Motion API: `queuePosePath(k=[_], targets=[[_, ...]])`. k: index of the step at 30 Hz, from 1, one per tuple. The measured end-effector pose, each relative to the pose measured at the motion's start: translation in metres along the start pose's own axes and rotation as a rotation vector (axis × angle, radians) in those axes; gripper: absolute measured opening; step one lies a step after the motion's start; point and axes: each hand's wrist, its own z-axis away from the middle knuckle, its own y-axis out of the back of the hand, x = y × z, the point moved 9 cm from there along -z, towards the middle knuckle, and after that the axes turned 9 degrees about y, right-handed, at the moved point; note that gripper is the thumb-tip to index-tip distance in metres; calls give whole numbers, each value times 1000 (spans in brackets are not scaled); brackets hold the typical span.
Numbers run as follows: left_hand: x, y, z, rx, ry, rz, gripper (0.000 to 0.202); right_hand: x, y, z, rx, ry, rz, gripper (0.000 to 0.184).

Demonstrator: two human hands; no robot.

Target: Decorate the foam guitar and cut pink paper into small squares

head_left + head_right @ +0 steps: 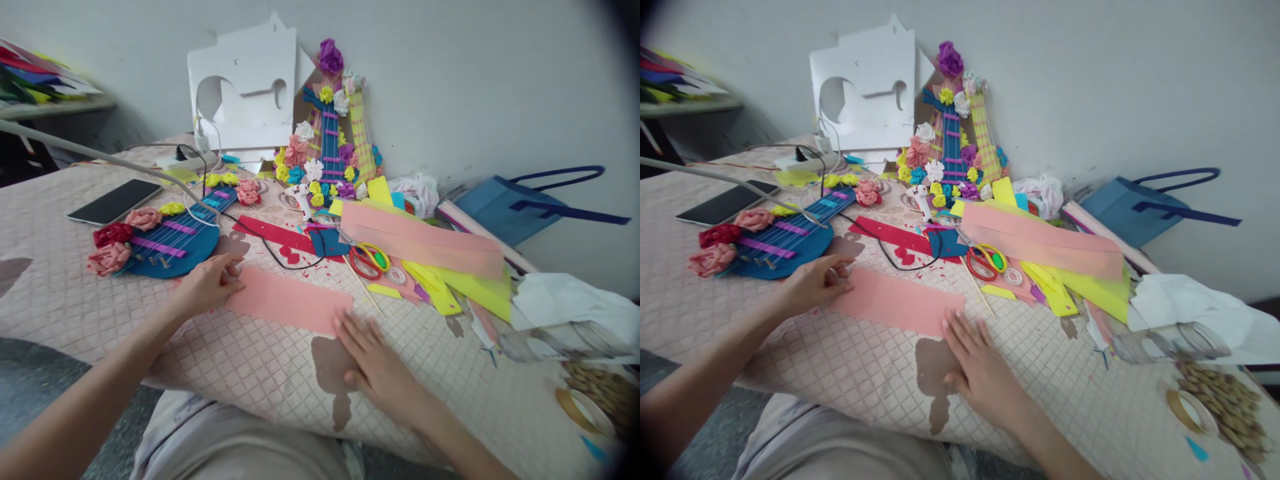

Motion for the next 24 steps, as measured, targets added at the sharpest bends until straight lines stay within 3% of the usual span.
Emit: queuePosePath(k=[2,4,8,9,12,15,18,21,24], targets=[[0,-1,0,-9,0,-6,51,-8,-2,7,-56,58,-64,70],[2,1,1,-2,-1,1,51,-2,7,10,-12,31,-147,63],[4,4,1,-7,17,45,53,49,46,6,329,-278,-267,35],[3,5,0,-17,24,62,52,63,49,2,348,-356,-293,30],[-2,11,0,-18,51,112,46,84,47,-24,251,-383,-360,21],[5,23,4,89,47,95,41,97,48,-49,224,-335,-445,15],[42,15,14,87,-58,68,35,109,52,-63,354,-318,-651,17],[108,-29,31,-164,-318,23,31,120,57,-64,548,-345,-740,23],[168,-79,56,-386,-654,-64,35,123,53,-56,641,-360,-736,26]])
